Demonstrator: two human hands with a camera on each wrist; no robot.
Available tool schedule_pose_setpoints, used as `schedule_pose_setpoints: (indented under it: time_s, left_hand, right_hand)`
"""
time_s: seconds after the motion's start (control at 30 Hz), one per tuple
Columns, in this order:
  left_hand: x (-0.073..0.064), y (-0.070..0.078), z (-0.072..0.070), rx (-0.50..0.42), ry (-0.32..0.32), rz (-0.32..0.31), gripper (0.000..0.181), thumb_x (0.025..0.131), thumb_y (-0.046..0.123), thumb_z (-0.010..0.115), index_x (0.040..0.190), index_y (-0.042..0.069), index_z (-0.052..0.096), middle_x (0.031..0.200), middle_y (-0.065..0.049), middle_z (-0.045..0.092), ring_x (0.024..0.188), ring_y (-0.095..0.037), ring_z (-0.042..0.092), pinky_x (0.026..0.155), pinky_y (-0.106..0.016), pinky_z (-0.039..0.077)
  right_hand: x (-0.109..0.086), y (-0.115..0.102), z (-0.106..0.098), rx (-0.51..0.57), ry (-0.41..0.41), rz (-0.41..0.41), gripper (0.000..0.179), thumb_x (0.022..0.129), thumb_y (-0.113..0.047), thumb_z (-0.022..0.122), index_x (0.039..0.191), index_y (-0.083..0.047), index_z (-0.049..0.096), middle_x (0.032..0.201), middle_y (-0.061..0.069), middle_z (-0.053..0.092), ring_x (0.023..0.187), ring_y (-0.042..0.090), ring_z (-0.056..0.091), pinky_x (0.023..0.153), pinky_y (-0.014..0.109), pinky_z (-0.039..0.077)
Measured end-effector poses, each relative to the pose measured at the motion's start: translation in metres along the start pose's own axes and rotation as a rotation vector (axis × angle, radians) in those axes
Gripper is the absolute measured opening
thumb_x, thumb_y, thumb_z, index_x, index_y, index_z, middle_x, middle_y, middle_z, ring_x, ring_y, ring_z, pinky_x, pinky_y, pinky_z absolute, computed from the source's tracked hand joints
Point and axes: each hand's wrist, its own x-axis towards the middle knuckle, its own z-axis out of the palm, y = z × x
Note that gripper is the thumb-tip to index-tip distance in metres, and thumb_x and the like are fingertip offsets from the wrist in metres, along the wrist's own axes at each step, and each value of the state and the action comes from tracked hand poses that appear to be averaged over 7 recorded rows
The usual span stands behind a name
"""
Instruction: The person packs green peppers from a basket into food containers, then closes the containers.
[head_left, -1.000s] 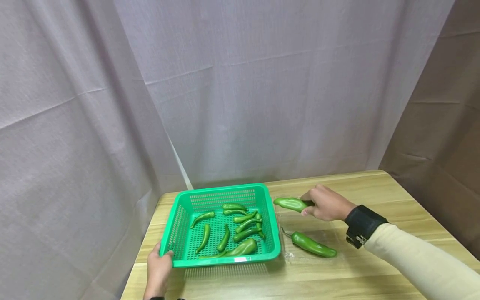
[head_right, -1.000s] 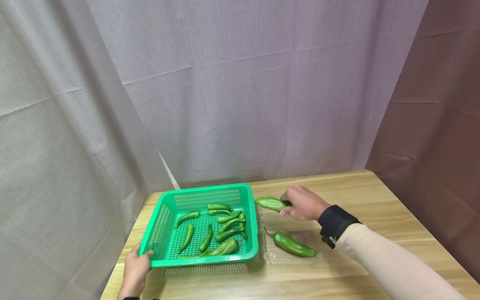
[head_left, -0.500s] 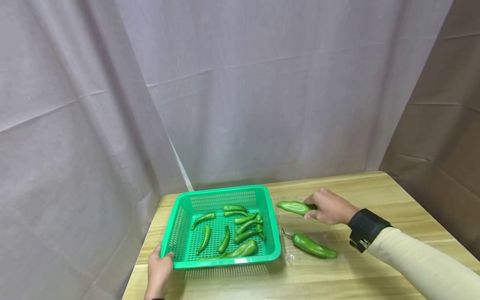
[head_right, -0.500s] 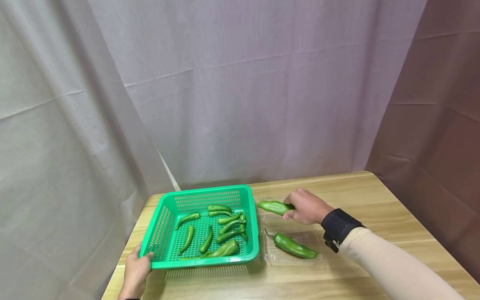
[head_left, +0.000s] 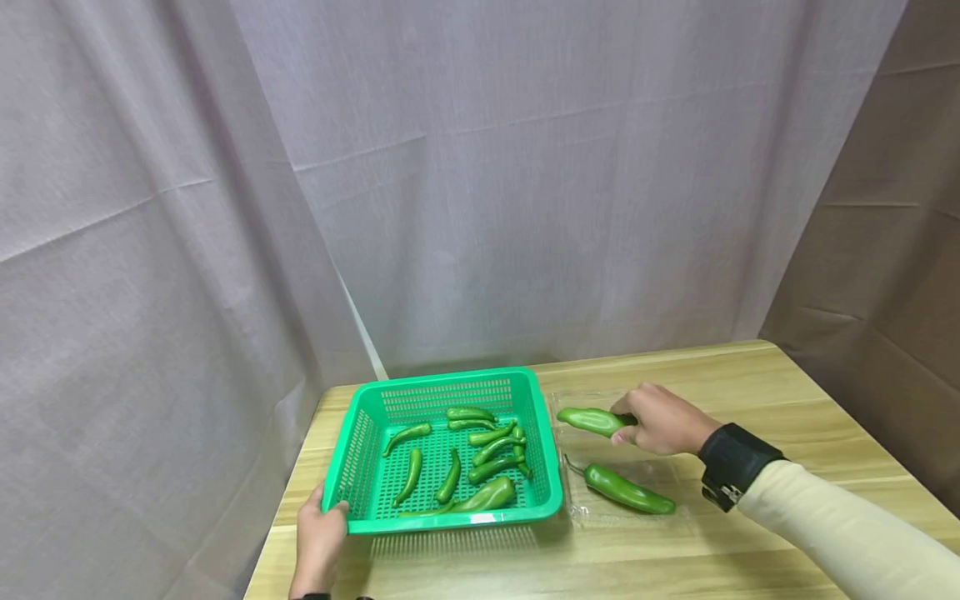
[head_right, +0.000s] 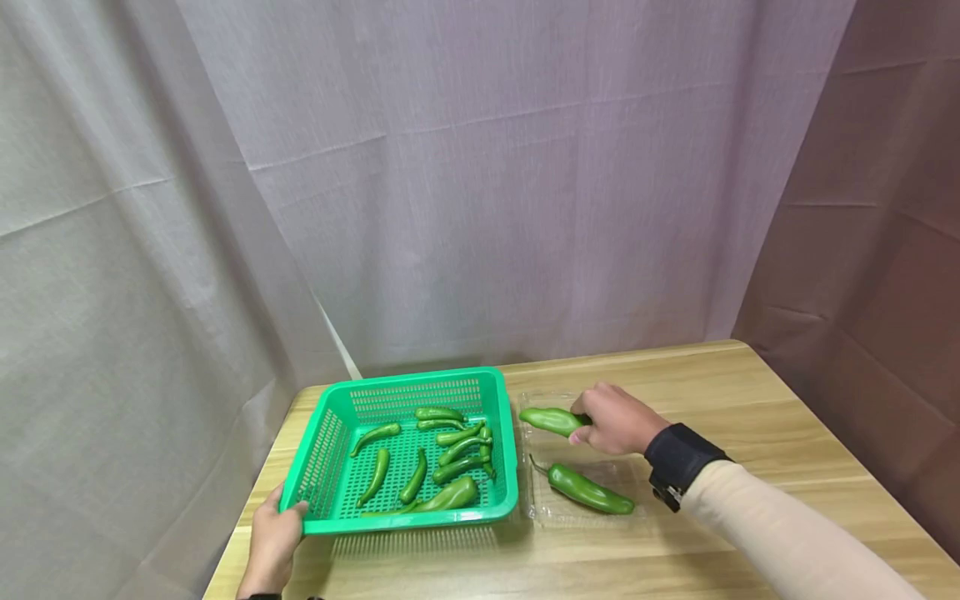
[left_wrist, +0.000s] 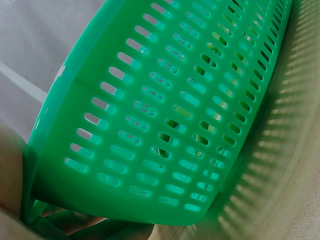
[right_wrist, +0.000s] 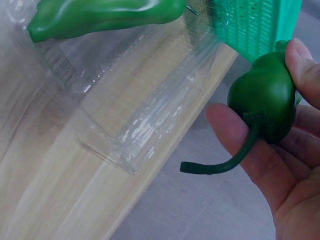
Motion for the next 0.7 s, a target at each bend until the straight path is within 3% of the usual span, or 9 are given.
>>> schedule_pose_setpoints:
  time_s: [0.4, 0.7]
  left_hand:
    - [0.001, -0.001, 0.001, -0.002, 0.002, -0.004, 0.063, 0.100, -0.005, 0.038, 0.160, -0.012, 0.018, 0.159, -0.041, 0.031, 0.148, -0.057, 0.032, 0.123, -0.066, 0.028]
    - [-0.001, -0.001, 0.001, -0.007, 0.009, -0.001, 0.062, 0.099, -0.006, 0.038, 0.159, -0.013, 0.020, 0.159, -0.041, 0.032, 0.148, -0.057, 0.033, 0.123, -0.065, 0.028]
  right_hand:
    - [-0.003, 0.002, 0.006, 0.009, -0.021, 0.035, 0.011, 0.085, -0.019, 0.084, 0.081, -0.018, 0.073, 0.066, -0.013, 0.054, 0.059, 0.001, 0.044, 0.055, 0.018, 0.039]
    - [-0.007, 0.004, 0.012, 0.008, -0.022, 0.033, 0.010, 0.084, -0.019, 0.085, 0.088, -0.014, 0.078, 0.070, -0.014, 0.060, 0.062, 0.000, 0.046, 0.057, 0.019, 0.041]
